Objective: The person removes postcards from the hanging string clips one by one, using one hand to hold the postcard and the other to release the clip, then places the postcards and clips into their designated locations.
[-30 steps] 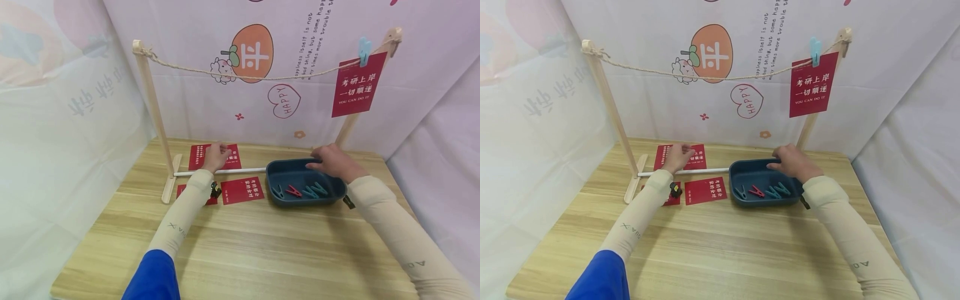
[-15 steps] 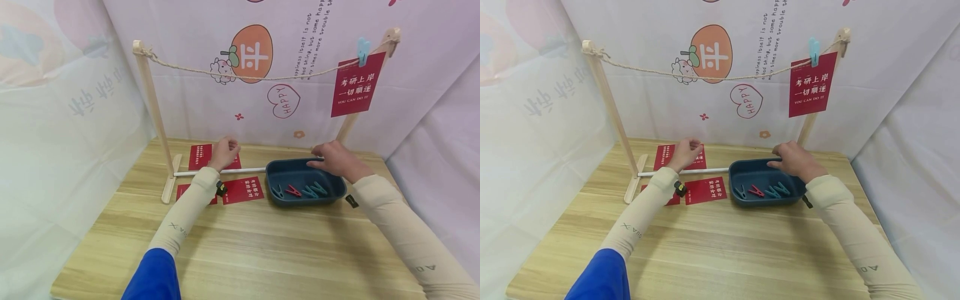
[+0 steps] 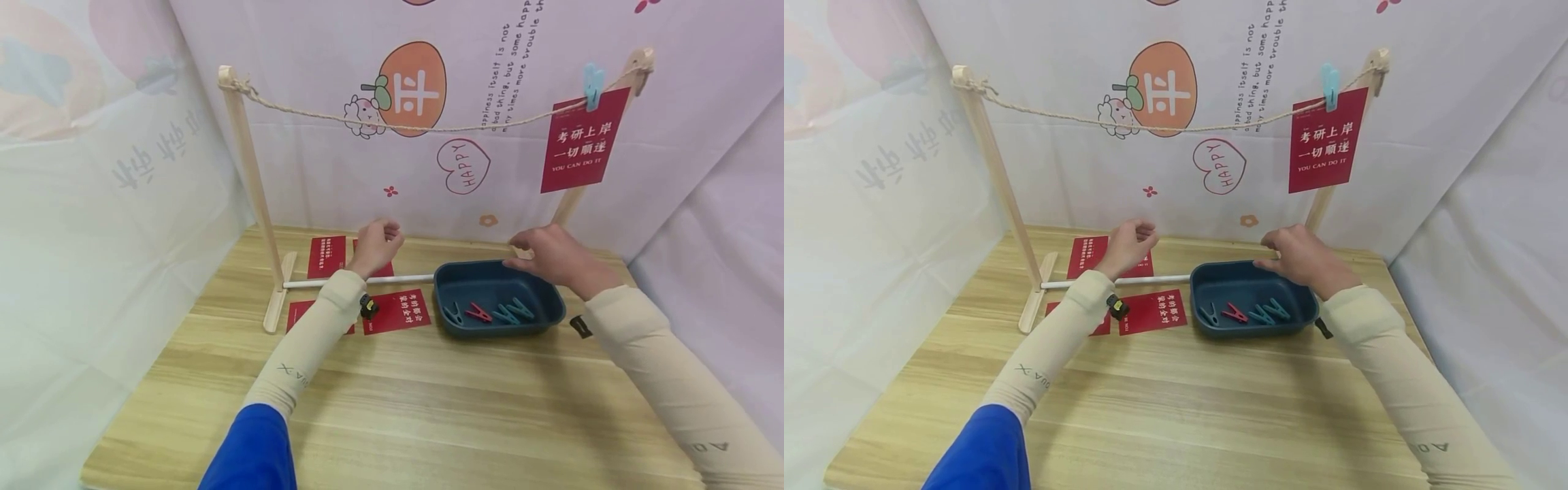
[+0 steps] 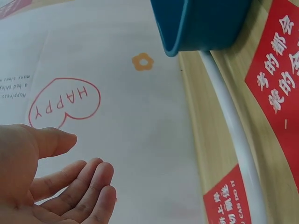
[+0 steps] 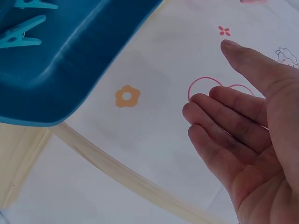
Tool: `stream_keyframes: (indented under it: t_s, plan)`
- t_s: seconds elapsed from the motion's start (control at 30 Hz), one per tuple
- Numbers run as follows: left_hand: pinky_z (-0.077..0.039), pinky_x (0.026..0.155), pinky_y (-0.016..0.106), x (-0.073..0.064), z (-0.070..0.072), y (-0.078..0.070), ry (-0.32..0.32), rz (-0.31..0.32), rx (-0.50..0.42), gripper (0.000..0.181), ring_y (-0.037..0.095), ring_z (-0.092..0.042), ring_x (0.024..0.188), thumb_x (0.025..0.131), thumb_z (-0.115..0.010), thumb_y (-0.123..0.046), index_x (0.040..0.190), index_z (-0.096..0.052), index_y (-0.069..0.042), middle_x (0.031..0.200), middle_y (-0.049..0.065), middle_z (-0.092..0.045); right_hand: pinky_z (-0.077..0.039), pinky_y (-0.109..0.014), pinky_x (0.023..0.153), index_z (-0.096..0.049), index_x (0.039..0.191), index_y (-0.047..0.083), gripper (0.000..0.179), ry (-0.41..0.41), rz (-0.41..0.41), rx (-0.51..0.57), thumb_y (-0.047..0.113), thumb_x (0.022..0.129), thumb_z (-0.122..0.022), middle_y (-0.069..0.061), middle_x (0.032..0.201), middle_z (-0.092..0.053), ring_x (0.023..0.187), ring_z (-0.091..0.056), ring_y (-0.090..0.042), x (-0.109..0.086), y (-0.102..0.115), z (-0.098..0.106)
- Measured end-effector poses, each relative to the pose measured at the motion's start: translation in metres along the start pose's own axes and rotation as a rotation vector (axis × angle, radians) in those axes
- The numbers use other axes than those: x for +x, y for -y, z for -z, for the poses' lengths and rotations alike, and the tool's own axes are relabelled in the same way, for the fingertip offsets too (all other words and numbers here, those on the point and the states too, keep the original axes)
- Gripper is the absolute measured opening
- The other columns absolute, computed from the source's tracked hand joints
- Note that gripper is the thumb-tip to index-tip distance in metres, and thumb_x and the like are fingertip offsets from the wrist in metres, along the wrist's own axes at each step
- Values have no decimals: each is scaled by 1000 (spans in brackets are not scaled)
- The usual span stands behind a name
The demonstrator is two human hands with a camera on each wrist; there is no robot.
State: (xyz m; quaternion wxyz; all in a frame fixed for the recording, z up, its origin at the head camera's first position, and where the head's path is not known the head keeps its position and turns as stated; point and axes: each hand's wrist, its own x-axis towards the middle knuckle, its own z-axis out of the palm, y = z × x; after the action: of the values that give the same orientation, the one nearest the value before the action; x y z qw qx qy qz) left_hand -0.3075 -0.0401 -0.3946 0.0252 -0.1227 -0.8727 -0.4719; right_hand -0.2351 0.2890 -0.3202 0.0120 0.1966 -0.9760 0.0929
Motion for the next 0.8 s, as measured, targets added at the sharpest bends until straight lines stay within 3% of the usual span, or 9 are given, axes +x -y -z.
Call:
stream_keyframes:
  t_s: [0.37, 0.8]
  plan:
    - [-60, 104, 39, -3, -4, -20, 27, -22, -23, 37, 28, -68, 121, 104, -63, -17, 138, -63, -2, 130, 14, -70, -61, -59, 94, -70, 130, -4, 55, 26, -49, 20, 31, 91, -85, -30, 125, -73, 115, -72, -49, -5, 1, 10]
    - [-60, 102, 34, -1, -17, -44, 54, -81, -48, 35, 24, -68, 119, 104, -65, -19, 136, -64, -4, 130, 12, -70, -61, -62, 94, -69, 132, -5, 57, -44, -32, -28, 30, 90, -85, -30, 122, -74, 112, -72, -50, -16, 1, 34]
